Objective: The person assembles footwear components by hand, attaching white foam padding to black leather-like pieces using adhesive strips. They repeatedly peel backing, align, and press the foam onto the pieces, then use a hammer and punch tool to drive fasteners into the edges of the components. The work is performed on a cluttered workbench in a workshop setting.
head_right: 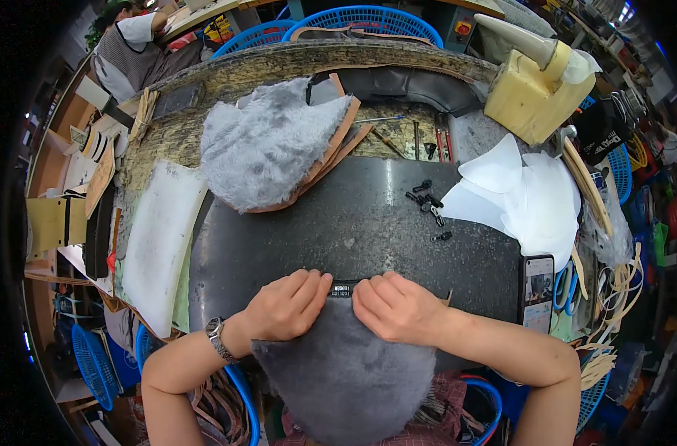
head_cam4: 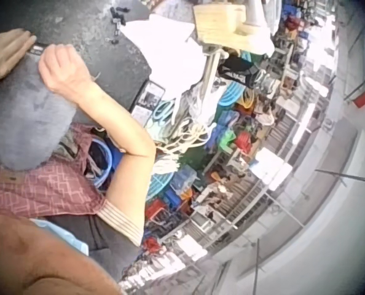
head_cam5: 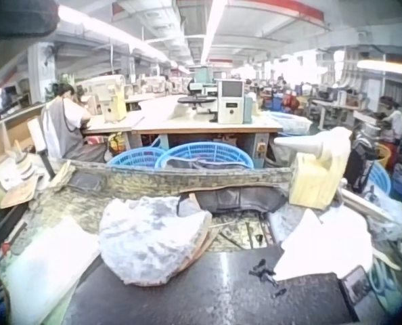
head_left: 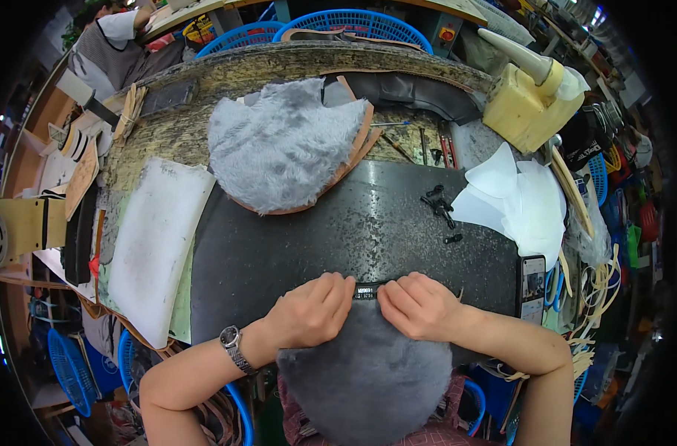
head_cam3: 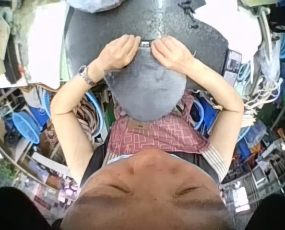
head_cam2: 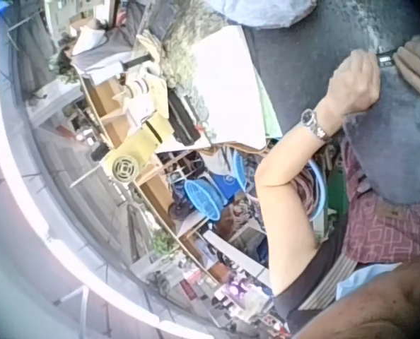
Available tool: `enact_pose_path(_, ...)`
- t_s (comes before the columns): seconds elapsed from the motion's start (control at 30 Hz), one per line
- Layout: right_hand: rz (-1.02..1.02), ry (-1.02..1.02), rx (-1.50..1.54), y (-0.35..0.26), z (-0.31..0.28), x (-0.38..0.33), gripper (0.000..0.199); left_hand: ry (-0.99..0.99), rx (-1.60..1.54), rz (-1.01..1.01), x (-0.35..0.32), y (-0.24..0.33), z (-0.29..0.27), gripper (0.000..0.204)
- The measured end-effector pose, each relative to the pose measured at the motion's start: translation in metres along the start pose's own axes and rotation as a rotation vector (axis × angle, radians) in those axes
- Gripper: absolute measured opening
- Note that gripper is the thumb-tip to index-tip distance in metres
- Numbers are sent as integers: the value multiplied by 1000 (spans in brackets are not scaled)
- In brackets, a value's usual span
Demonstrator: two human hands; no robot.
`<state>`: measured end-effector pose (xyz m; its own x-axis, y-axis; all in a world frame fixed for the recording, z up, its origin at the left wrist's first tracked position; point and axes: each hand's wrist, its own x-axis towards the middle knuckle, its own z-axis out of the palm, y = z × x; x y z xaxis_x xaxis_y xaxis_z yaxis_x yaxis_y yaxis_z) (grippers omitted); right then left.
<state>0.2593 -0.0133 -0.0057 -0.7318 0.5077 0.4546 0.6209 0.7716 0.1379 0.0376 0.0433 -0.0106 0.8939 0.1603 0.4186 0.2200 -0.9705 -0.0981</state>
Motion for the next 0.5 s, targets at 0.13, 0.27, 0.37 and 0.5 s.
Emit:
enact_pose_path(0.13,11,-44,18,-1,2,-1,21,-60,82,131,4,-2,-6,28)
enact_pose_path(0.27,-11,-103,32,-2,2,-2,20,-246,336,275,6,1,-15,30)
enact_pose_path(0.37,45,-182,131,1,-9,-5,28,-325,284,276,7,-3,-21,35)
enact_pose_path(0.5,160,-341,351,11,-30,-17,53,-372,-83,119,2,-15,-21,42)
